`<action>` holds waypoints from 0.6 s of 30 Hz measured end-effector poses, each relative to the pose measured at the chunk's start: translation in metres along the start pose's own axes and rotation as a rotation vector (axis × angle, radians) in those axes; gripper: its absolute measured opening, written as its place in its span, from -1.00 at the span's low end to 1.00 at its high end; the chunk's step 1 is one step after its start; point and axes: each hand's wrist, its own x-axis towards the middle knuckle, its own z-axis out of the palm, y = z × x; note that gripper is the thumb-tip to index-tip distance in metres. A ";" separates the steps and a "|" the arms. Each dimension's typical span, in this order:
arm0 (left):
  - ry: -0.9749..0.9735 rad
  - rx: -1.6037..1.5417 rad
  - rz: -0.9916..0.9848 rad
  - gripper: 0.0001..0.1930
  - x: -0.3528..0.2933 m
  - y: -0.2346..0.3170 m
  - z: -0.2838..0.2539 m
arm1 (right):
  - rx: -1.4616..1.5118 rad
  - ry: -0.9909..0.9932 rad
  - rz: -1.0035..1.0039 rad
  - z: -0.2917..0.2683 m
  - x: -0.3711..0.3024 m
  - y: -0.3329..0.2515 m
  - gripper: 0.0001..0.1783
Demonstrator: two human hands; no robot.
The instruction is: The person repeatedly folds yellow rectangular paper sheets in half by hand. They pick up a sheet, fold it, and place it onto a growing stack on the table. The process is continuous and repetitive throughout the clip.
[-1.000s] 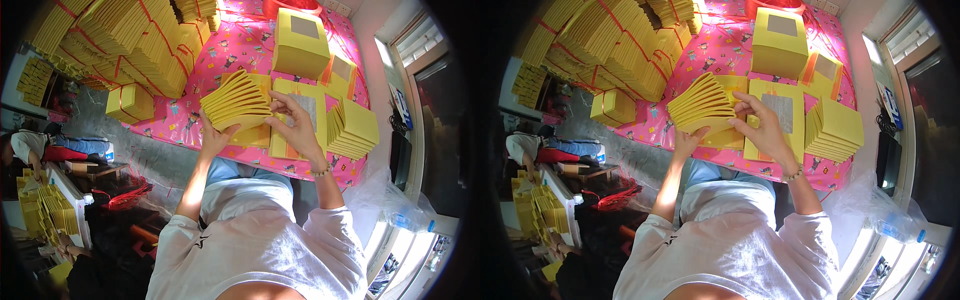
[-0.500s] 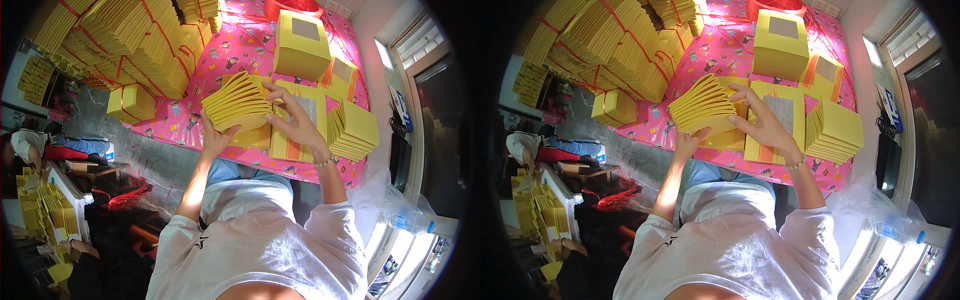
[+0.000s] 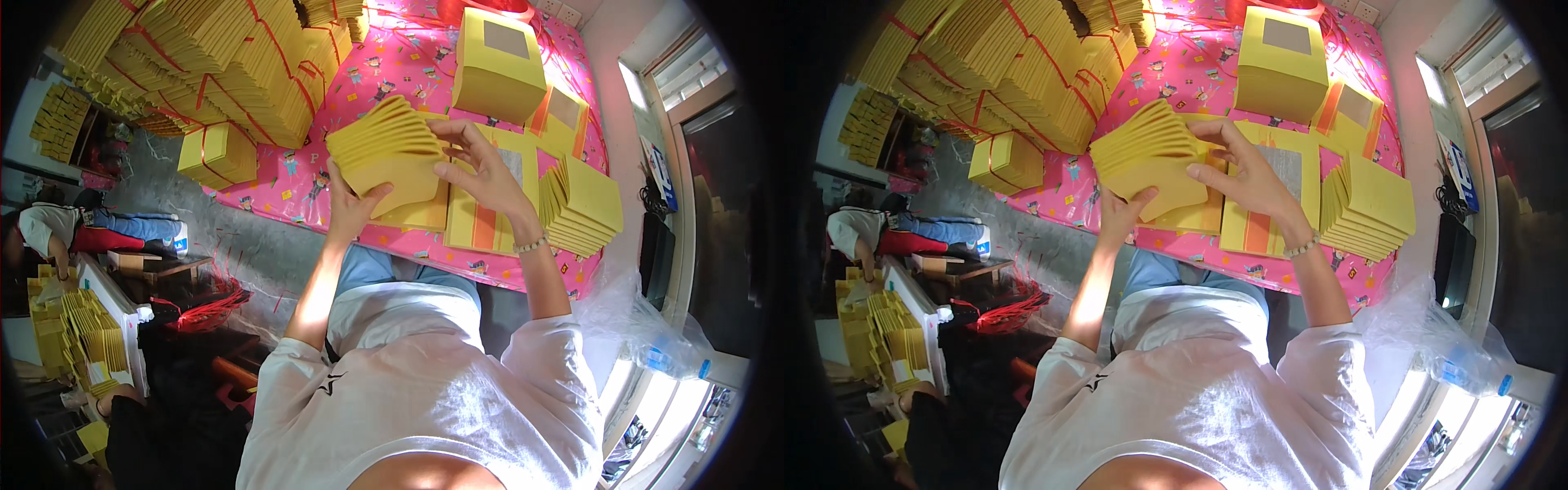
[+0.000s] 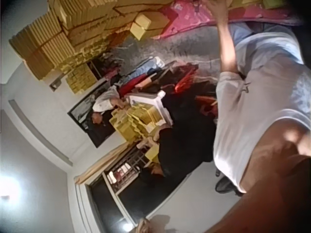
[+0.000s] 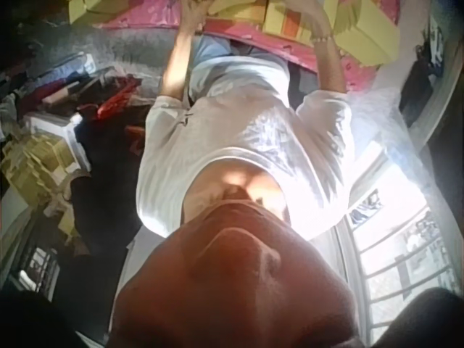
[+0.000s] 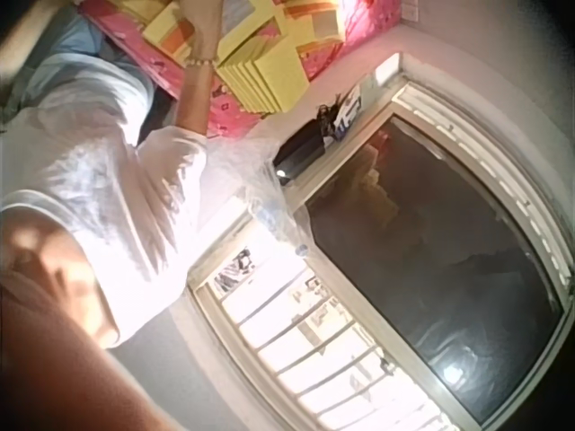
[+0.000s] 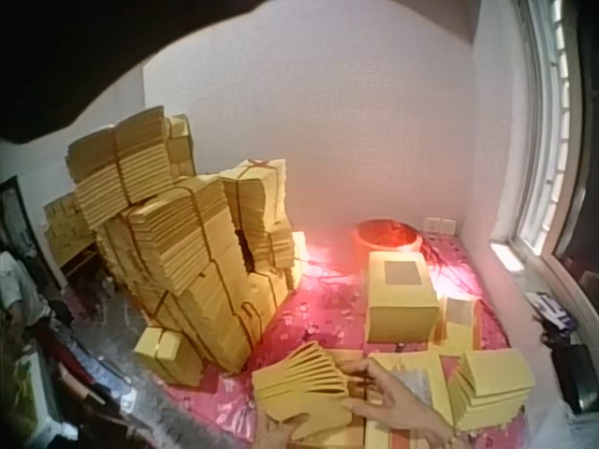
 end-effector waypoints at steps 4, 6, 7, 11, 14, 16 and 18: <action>0.075 -0.157 -0.152 -0.31 -0.009 0.023 -0.032 | -0.229 0.014 0.007 0.001 -0.004 0.007 -0.53; 0.088 -0.278 -0.259 -0.39 -0.016 0.033 -0.058 | -0.450 -0.110 0.043 0.002 -0.010 0.014 -0.58; 0.087 -0.325 -0.309 -0.44 -0.021 0.036 -0.071 | -0.560 -0.172 0.061 0.004 -0.013 0.018 -0.60; 0.107 -0.403 -0.515 -0.50 -0.039 0.028 -0.120 | -0.906 -0.375 0.080 0.029 -0.017 0.028 -0.59; 0.161 -0.574 -0.659 -0.51 -0.043 0.011 -0.142 | -1.051 -0.399 -0.003 0.045 -0.015 0.033 -0.54; 0.214 -0.563 -0.650 -0.52 -0.042 0.004 -0.147 | -1.138 -0.387 -0.056 0.053 -0.016 0.038 -0.51; 0.267 -0.583 -0.645 -0.53 -0.039 0.002 -0.149 | -1.186 -0.366 -0.088 0.058 -0.017 0.050 -0.49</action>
